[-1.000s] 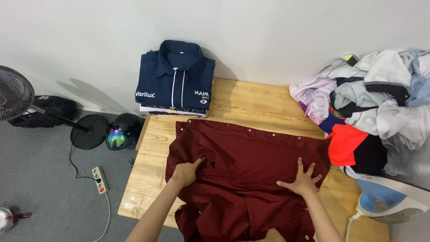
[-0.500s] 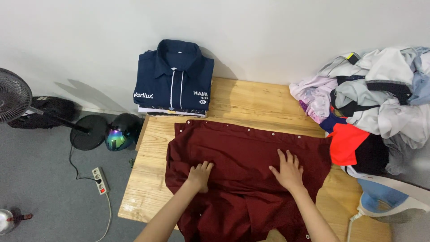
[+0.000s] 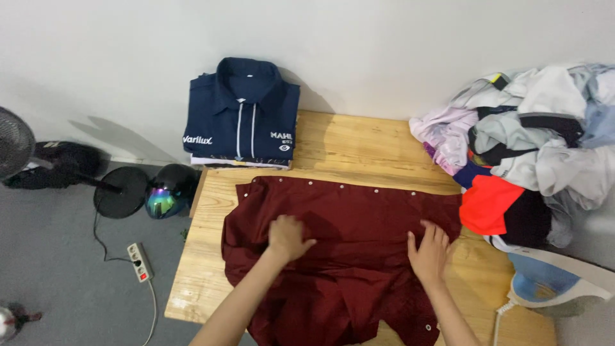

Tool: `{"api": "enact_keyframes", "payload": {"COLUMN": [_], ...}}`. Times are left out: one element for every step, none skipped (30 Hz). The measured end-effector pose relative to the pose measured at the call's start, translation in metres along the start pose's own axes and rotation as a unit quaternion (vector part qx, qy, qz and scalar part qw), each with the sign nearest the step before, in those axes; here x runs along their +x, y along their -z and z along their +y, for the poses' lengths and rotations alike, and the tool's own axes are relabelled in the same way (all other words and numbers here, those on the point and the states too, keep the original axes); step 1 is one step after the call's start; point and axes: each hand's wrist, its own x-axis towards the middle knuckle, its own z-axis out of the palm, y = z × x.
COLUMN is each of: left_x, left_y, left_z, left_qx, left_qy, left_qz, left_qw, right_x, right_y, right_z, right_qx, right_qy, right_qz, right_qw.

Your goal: Iron and fold various items of clothing on a wooden table.

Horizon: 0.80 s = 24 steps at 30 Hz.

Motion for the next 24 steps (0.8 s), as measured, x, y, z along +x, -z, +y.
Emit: {"api": "enact_keyframes", "payload": {"left_x": [0.018,0.035,0.034,0.032,0.030,0.039,0.047,0.055,0.057,0.059,0.061,0.057,0.053,0.048,0.043,0.037,0.031,0.036,0.041,0.046,0.060,0.073,0.087,0.084], "left_y": [-0.015,-0.029,-0.032,-0.036,-0.041,-0.054,-0.068,-0.081,-0.089,-0.097,-0.106,-0.102,-0.099,-0.095,-0.081,-0.066,-0.051,-0.044,-0.038,-0.031,-0.031,-0.031,-0.032,-0.037], "left_z": [0.013,0.026,0.039,0.053,0.067,0.080,0.093,0.106,0.112,0.117,0.122,0.122,0.121,0.120,0.117,0.113,0.108,0.101,0.093,0.086,0.075,0.064,0.052,0.039], "left_qx": [-0.049,-0.099,-0.095,-0.120,-0.144,-0.140,-0.088,-0.034,-0.031,0.005,0.042,0.044,-0.015,-0.074,-0.074,-0.140,-0.207,-0.209,-0.213,-0.214,-0.216,-0.183,-0.148,-0.150], "left_qy": [-0.105,-0.208,-0.215,-0.292,-0.366,-0.372,-0.392,-0.412,-0.416,-0.387,-0.356,-0.359,-0.374,-0.388,-0.388,-0.407,-0.422,-0.421,-0.353,-0.277,-0.273,-0.170,-0.064,-0.060], "left_qz": [0.086,0.170,0.170,0.153,0.134,0.132,0.155,0.178,0.176,0.139,0.102,0.101,0.046,-0.009,-0.008,-0.040,-0.070,-0.069,0.031,0.129,0.130,0.129,0.131,0.130], "left_qw": [0.990,0.958,0.957,0.937,0.910,0.908,0.902,0.893,0.892,0.912,0.928,0.927,0.926,0.919,0.919,0.902,0.880,0.880,0.911,0.928,0.928,0.960,0.978,0.978], "right_x": [-0.010,-0.020,-0.028,-0.036,-0.045,-0.052,-0.058,-0.064,-0.065,-0.067,-0.068,-0.066,-0.064,-0.062,-0.054,-0.045,-0.036,-0.027,-0.016,-0.005,0.009,0.022,0.035,0.038], "right_y": [-0.005,-0.010,0.004,0.018,0.032,0.046,0.061,0.075,0.072,0.068,0.064,0.065,0.065,0.065,0.070,0.075,0.079,0.071,0.062,0.053,0.052,0.051,0.050,0.050], "right_z": [0.007,0.014,0.007,0.000,-0.007,-0.014,-0.022,-0.030,-0.022,-0.015,-0.008,-0.001,0.006,0.013,0.013,0.013,0.012,0.017,0.022,0.027,0.012,-0.003,-0.018,-0.032], "right_qx": [0.025,0.049,0.048,0.075,0.102,0.102,0.122,0.142,0.143,0.149,0.155,0.156,0.129,0.101,0.101,0.088,0.075,0.074,0.082,0.089,0.089,0.070,0.051,0.051], "right_qy": [0.039,0.077,0.070,0.111,0.152,0.145,0.178,0.210,0.205,0.206,0.208,0.204,0.173,0.140,0.140,0.112,0.084,0.086,0.134,0.177,0.181,0.128,0.076,0.080], "right_qz": [0.023,0.046,0.050,-0.031,-0.112,-0.109,-0.165,-0.220,-0.218,-0.235,-0.252,-0.251,-0.313,-0.372,-0.372,-0.402,-0.432,-0.433,-0.295,-0.150,-0.152,-0.152,-0.151,-0.153], "right_qw": [0.999,0.995,0.995,0.990,0.977,0.978,0.962,0.942,0.943,0.938,0.932,0.933,0.925,0.912,0.912,0.904,0.895,0.894,0.942,0.969,0.968,0.978,0.984,0.984]}}
